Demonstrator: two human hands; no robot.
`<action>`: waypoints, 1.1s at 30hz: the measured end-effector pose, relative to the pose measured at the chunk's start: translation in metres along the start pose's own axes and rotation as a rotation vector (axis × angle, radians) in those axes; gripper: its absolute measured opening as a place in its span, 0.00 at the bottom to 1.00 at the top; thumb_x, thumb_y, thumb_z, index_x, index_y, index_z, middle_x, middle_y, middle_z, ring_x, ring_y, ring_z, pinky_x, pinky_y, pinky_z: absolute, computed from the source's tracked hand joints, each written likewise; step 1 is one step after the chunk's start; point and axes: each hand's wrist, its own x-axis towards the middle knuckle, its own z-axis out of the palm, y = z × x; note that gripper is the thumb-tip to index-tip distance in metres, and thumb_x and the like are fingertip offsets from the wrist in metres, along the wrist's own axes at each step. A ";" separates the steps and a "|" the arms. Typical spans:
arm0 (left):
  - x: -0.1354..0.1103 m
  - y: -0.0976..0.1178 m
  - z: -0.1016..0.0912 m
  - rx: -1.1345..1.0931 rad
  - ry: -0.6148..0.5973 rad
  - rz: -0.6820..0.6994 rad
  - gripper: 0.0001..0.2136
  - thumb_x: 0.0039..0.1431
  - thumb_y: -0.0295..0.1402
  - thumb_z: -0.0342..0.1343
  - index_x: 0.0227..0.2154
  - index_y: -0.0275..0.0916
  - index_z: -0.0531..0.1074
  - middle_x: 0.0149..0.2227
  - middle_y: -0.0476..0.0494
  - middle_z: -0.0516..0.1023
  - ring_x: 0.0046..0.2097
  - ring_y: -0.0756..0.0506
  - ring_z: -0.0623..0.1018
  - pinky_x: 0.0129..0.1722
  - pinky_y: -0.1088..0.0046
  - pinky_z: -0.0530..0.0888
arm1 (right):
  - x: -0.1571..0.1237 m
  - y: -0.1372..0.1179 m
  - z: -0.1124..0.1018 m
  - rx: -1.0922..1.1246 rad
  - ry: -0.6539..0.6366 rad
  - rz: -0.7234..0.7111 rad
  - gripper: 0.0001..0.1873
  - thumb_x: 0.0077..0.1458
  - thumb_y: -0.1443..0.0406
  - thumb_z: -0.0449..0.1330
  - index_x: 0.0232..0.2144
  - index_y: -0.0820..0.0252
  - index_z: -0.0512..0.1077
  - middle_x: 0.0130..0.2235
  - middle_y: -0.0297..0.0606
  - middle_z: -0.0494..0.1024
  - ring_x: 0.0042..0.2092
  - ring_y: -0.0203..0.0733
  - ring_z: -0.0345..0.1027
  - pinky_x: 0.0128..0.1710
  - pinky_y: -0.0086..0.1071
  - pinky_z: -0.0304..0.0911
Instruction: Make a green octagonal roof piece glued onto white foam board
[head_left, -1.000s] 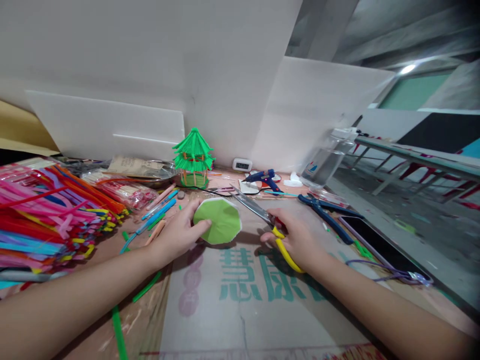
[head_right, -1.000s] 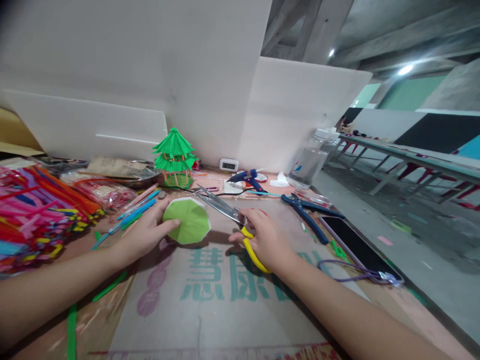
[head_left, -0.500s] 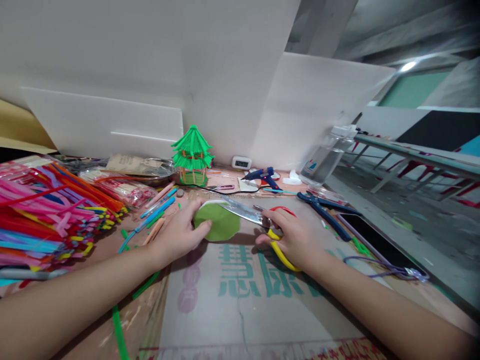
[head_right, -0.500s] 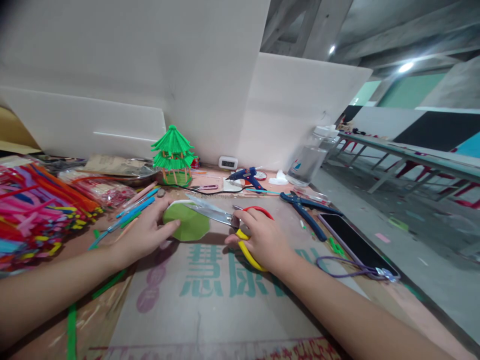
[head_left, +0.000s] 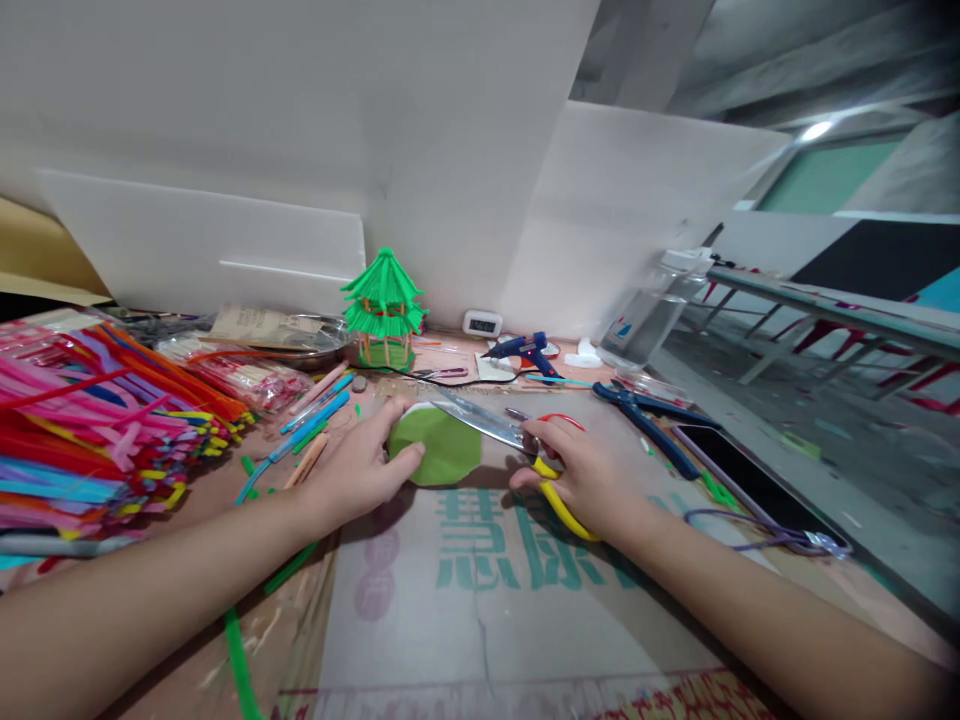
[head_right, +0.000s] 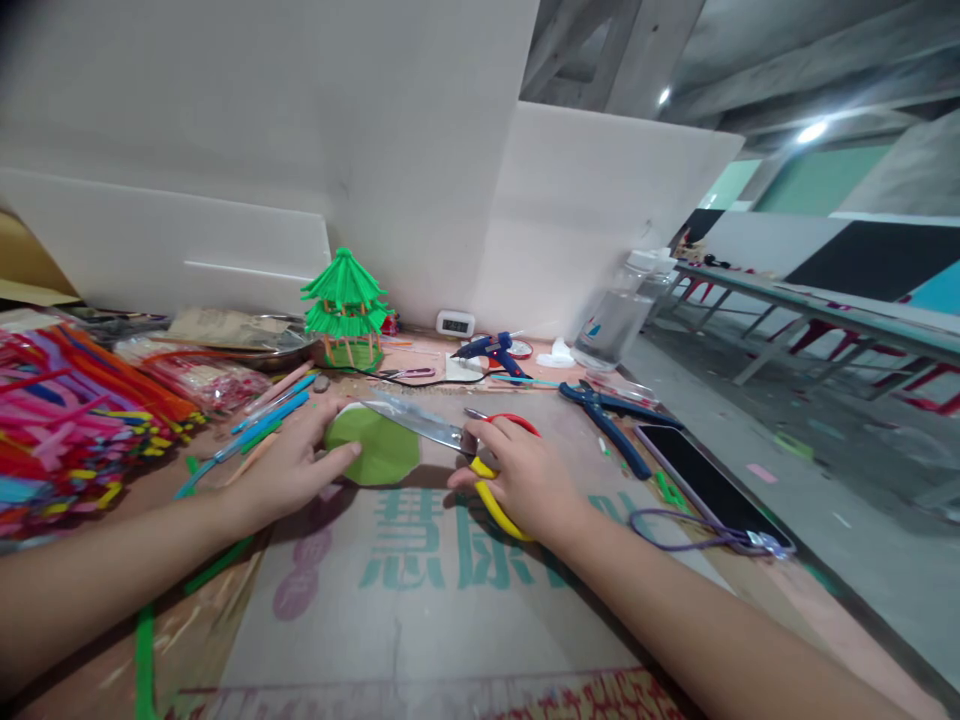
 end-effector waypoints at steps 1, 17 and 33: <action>0.000 0.000 0.000 0.001 0.000 0.001 0.11 0.60 0.36 0.52 0.43 0.40 0.70 0.36 0.46 0.77 0.46 0.39 0.77 0.42 0.65 0.73 | 0.000 0.000 0.000 0.004 0.002 -0.005 0.22 0.56 0.47 0.63 0.40 0.58 0.71 0.33 0.37 0.73 0.34 0.44 0.68 0.32 0.33 0.60; 0.001 0.001 0.000 -0.016 0.007 -0.015 0.12 0.60 0.37 0.52 0.45 0.40 0.70 0.37 0.46 0.78 0.46 0.39 0.77 0.43 0.64 0.73 | -0.001 -0.003 -0.001 0.006 -0.013 0.045 0.20 0.57 0.48 0.63 0.41 0.57 0.72 0.30 0.35 0.73 0.31 0.42 0.67 0.30 0.32 0.59; 0.007 0.005 -0.002 -0.276 0.042 -0.098 0.17 0.59 0.36 0.53 0.50 0.37 0.68 0.47 0.42 0.77 0.50 0.40 0.76 0.50 0.63 0.73 | 0.004 0.002 -0.005 -0.072 0.043 0.018 0.22 0.59 0.47 0.60 0.43 0.60 0.73 0.34 0.40 0.76 0.34 0.45 0.68 0.32 0.34 0.60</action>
